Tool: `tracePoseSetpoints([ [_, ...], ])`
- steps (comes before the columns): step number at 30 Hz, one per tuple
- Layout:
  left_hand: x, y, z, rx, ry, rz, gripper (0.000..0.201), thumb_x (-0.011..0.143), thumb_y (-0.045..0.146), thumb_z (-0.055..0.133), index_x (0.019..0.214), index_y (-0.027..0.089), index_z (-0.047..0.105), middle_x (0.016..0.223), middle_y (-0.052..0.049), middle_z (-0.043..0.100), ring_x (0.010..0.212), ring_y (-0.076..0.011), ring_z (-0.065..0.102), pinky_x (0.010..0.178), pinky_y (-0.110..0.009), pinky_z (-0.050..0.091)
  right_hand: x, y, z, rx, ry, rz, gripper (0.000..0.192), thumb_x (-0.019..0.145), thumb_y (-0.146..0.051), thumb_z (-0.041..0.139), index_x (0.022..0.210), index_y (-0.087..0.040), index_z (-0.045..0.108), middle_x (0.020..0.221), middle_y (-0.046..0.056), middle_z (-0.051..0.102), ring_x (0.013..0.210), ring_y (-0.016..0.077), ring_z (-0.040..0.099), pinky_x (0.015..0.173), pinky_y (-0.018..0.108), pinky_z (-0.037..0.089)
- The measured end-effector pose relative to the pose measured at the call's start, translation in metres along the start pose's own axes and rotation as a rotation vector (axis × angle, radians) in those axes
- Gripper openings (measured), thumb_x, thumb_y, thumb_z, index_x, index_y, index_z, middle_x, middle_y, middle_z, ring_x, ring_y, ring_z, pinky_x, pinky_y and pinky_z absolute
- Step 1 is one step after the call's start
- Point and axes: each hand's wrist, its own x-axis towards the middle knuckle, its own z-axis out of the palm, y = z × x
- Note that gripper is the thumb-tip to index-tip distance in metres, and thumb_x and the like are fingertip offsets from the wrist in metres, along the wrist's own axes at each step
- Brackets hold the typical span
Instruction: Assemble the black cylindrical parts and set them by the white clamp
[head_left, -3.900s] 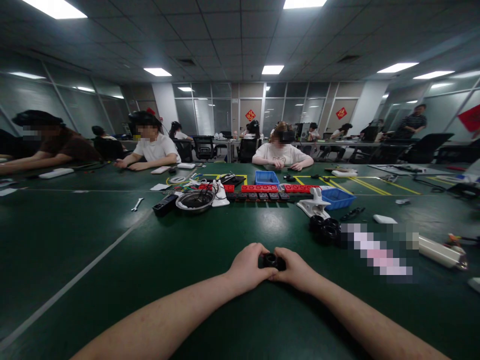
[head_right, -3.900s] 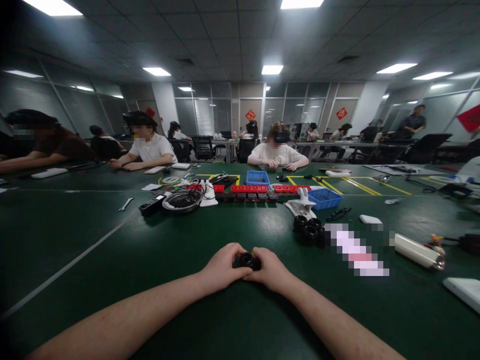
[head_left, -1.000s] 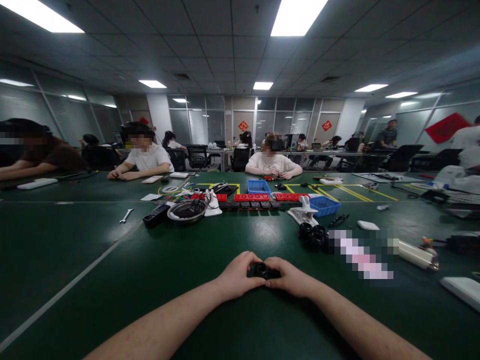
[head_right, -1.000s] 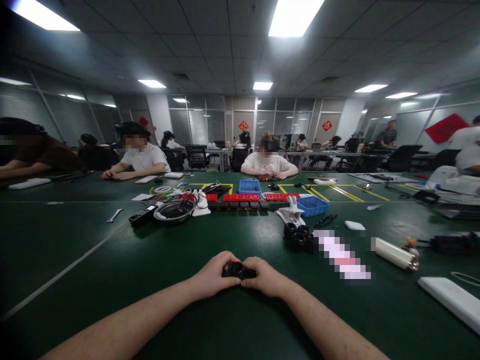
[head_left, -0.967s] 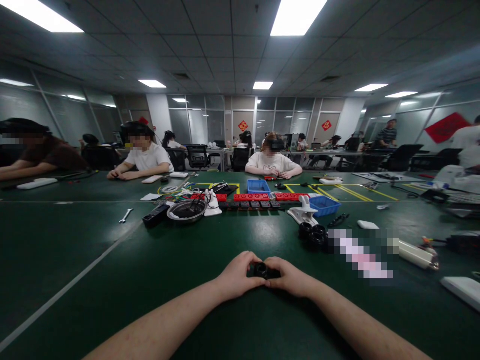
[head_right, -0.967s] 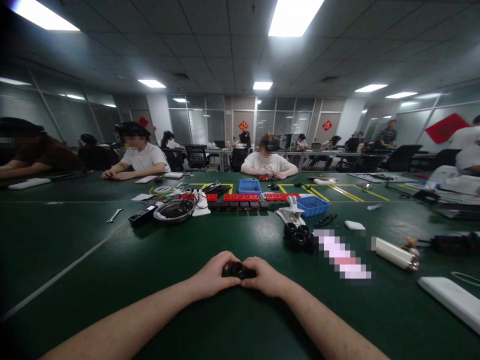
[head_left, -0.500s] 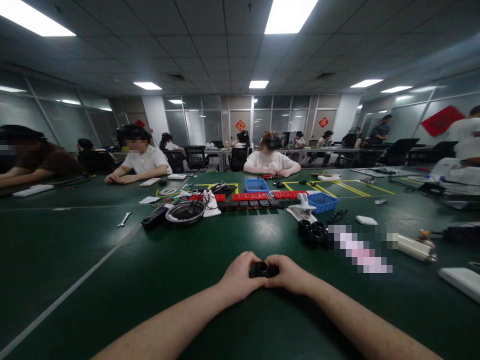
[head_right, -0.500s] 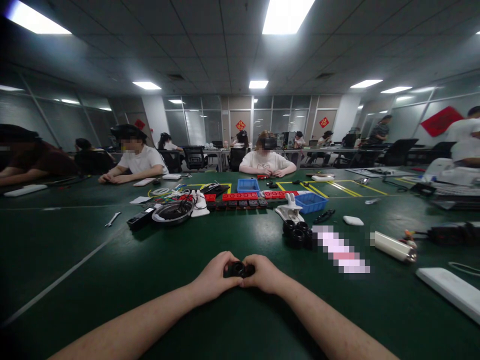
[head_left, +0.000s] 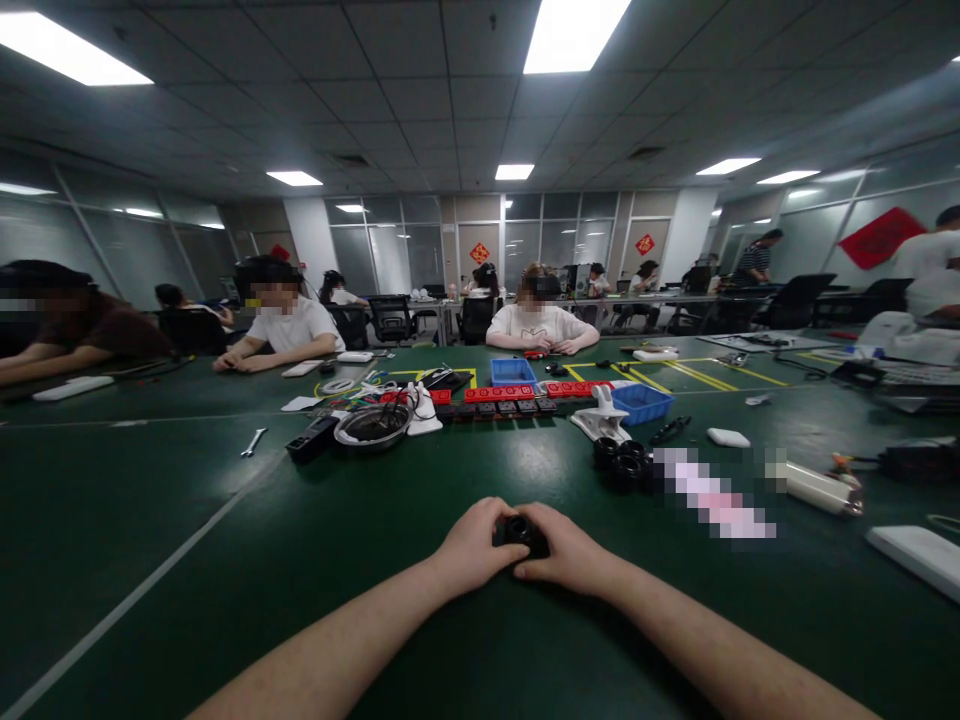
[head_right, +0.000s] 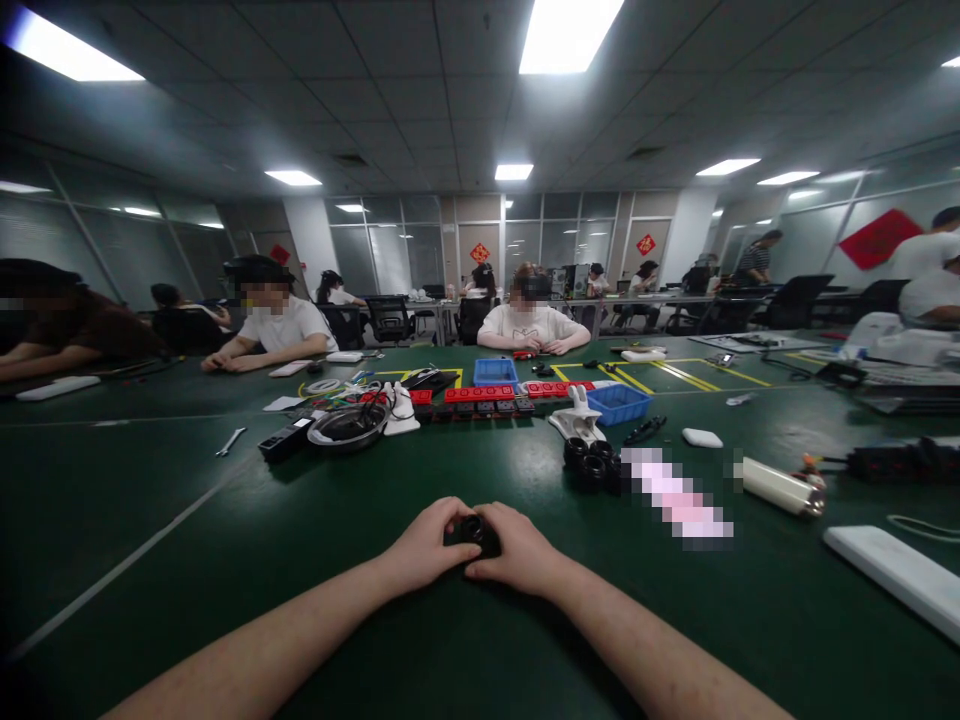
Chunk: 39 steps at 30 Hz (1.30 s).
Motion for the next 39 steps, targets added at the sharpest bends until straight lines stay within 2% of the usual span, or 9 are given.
tracePoseSetpoints([
  [2,0.0,-0.001,-0.005,-0.005,-0.05,0.023,0.027,0.064,0.032,0.062,0.086,0.018,0.054,0.083,0.0,0.05,0.072,-0.0146,0.047,0.061,-0.023,0.037,0.0,0.004,-0.004,0.101,-0.073,-0.039,0.044,0.059,-0.027,0.067,0.099,-0.018,0.052,0.093,0.004,0.055,0.084,0.0186,0.05,0.072,0.027,0.038],
  [4,0.001,-0.003,-0.008,-0.011,-0.082,0.037,0.029,0.064,0.033,0.062,0.088,0.019,0.055,0.083,0.0,0.051,0.072,-0.0145,0.047,0.061,-0.023,0.037,0.0,0.009,-0.006,0.162,-0.143,-0.034,0.029,0.063,-0.024,0.063,0.091,-0.017,0.055,0.087,0.002,0.054,0.079,0.0169,0.05,0.068,0.026,0.039],
  [7,0.002,-0.005,-0.009,-0.021,-0.104,0.046,0.033,0.063,0.034,0.063,0.092,0.019,0.056,0.085,0.0,0.052,0.073,-0.015,0.048,0.062,-0.023,0.038,0.001,0.013,-0.007,0.215,-0.174,-0.017,0.018,0.067,-0.023,0.06,0.084,-0.016,0.056,0.081,0.001,0.052,0.074,0.0149,0.049,0.065,0.025,0.039],
  [16,0.001,-0.003,-0.013,-0.055,-0.121,0.087,0.033,0.067,0.034,0.061,0.097,0.021,0.058,0.091,-0.002,0.057,0.08,-0.0166,0.051,0.07,-0.025,0.04,0.003,0.015,-0.003,0.246,-0.146,0.02,0.018,0.065,-0.023,0.062,0.08,-0.015,0.057,0.077,0.0,0.051,0.071,0.0143,0.048,0.063,0.024,0.038],
  [23,0.001,-0.002,-0.015,-0.054,-0.121,0.058,0.033,0.066,0.033,0.062,0.097,0.021,0.059,0.092,-0.002,0.059,0.083,-0.0175,0.052,0.072,-0.026,0.039,0.004,0.017,-0.009,0.314,-0.202,-0.034,0.014,0.068,-0.022,0.058,0.08,-0.015,0.06,0.081,0.001,0.054,0.08,0.0163,0.051,0.072,0.026,0.038],
  [28,0.0,0.001,-0.011,0.008,-0.054,0.03,0.031,0.063,0.035,0.064,0.09,0.021,0.061,0.086,-0.002,0.058,0.081,-0.0182,0.051,0.07,-0.026,0.038,0.005,0.018,-0.007,0.299,-0.179,0.041,0.015,0.065,-0.021,0.061,0.079,-0.015,0.06,0.078,0.0,0.054,0.074,0.0149,0.05,0.066,0.024,0.038],
  [32,0.0,0.003,-0.005,0.017,-0.029,-0.097,0.034,0.06,0.04,0.064,0.087,0.019,0.06,0.083,-0.002,0.056,0.073,-0.0171,0.051,0.059,-0.025,0.038,0.006,0.018,-0.002,0.235,-0.12,0.124,0.017,0.061,-0.022,0.064,0.074,-0.015,0.055,0.071,-0.001,0.052,0.067,0.0129,0.048,0.057,0.021,0.036],
  [35,0.001,0.003,0.0,0.038,0.037,-0.163,0.034,0.059,0.039,0.065,0.086,0.019,0.058,0.086,-0.003,0.056,0.077,-0.0183,0.051,0.06,-0.025,0.038,0.007,0.015,0.007,0.105,-0.034,0.154,0.021,0.059,-0.027,0.065,0.066,-0.016,0.048,0.066,-0.002,0.051,0.061,0.0118,0.046,0.051,0.02,0.031],
  [39,0.003,0.0,0.006,0.058,0.116,-0.184,0.032,0.061,0.037,0.064,0.085,0.019,0.057,0.087,-0.003,0.055,0.08,-0.0193,0.052,0.064,-0.026,0.039,0.009,0.005,0.02,-0.161,0.096,0.235,0.023,0.064,-0.036,0.06,0.066,-0.017,0.046,0.067,0.002,0.053,0.061,0.0142,0.047,0.05,0.022,0.028],
])
